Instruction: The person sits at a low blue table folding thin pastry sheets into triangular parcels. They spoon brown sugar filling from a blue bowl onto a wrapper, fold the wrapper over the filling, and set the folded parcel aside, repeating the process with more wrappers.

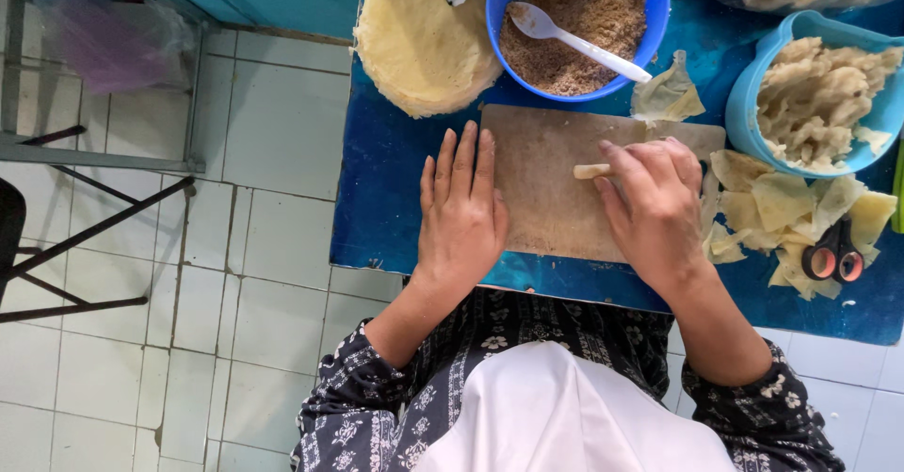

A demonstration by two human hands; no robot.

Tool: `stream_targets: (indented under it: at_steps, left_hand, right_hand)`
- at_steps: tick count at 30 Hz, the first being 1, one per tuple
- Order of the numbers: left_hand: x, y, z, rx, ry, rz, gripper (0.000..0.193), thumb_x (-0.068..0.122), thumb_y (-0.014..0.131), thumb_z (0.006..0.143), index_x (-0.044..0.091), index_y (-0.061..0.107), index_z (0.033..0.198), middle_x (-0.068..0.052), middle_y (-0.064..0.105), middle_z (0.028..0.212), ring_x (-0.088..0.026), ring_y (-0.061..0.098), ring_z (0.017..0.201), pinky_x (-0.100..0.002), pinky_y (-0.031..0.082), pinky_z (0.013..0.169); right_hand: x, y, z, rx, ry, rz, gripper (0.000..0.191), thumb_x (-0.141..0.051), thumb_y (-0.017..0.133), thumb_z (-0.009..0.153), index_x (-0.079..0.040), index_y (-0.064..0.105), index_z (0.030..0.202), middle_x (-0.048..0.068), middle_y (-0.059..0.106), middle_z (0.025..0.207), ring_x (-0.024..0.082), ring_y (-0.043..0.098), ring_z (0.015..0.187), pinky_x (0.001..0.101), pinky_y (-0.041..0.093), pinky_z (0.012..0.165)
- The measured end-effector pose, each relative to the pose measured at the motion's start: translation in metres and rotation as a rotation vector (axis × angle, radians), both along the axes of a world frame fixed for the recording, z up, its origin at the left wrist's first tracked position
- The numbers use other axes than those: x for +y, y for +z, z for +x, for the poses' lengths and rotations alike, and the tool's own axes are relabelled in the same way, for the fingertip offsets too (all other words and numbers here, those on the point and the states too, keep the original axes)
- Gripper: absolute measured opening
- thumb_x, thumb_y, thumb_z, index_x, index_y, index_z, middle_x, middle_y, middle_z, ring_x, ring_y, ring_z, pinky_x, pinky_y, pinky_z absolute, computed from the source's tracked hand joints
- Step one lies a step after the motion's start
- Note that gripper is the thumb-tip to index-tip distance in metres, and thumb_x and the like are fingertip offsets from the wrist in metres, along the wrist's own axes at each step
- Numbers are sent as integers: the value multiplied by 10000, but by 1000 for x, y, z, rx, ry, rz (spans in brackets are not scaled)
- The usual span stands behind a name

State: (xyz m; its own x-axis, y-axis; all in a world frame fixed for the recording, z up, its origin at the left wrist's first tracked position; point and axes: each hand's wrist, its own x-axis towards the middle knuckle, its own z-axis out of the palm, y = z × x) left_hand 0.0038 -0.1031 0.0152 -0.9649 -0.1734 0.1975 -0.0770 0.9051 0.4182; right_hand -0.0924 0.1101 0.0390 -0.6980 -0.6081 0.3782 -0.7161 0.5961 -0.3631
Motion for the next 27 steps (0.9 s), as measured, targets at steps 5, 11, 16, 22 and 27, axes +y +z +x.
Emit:
stream_targets:
  at_steps: [5,11,16,22,27]
  left_hand:
    - [0,2,0,14,-7,13,687,158,573,942,26,361,1581,-219,378,1619,-409,317,1535,-581,245,1242]
    - [-1,2,0,24,-6,28,680,159,570,947,37,363,1582,-220,378,1621,-414,314,1538,-578,247,1248]
    - [-1,3,0,33,-16,39,677,157,560,952,33,359,1586,-229,374,1619,-419,311,1534,-574,246,1244]
    - [-1,-2,0,32,-13,57,657,161,560,962,41,369,1579,-220,385,1616,-412,331,1525,-570,250,1247]
    - [-3,1,1,96,-22,99,647,150,589,964,21,389,1566,-233,393,1605,-425,341,1516,-565,267,1243]
  right_hand:
    - [4,-2,-3,33,2,44,190,-69,804,917,-74,716,1086,89,667,1125,316,603,1153,461,417,1043]
    - [9,-8,-31,-31,-77,-33,124,-92,808,985,-86,715,1067,84,654,1131,304,589,1143,417,409,995]
    - [0,-9,-45,111,-41,34,105,-102,811,989,-88,723,1043,60,661,1102,283,594,1173,443,413,1026]
    - [-6,12,-45,70,80,231,74,-156,768,956,-96,734,985,50,656,1030,290,608,1135,445,416,999]
    - [2,43,-37,-19,214,197,94,-152,792,862,-93,736,909,67,685,981,298,637,1053,443,445,942]
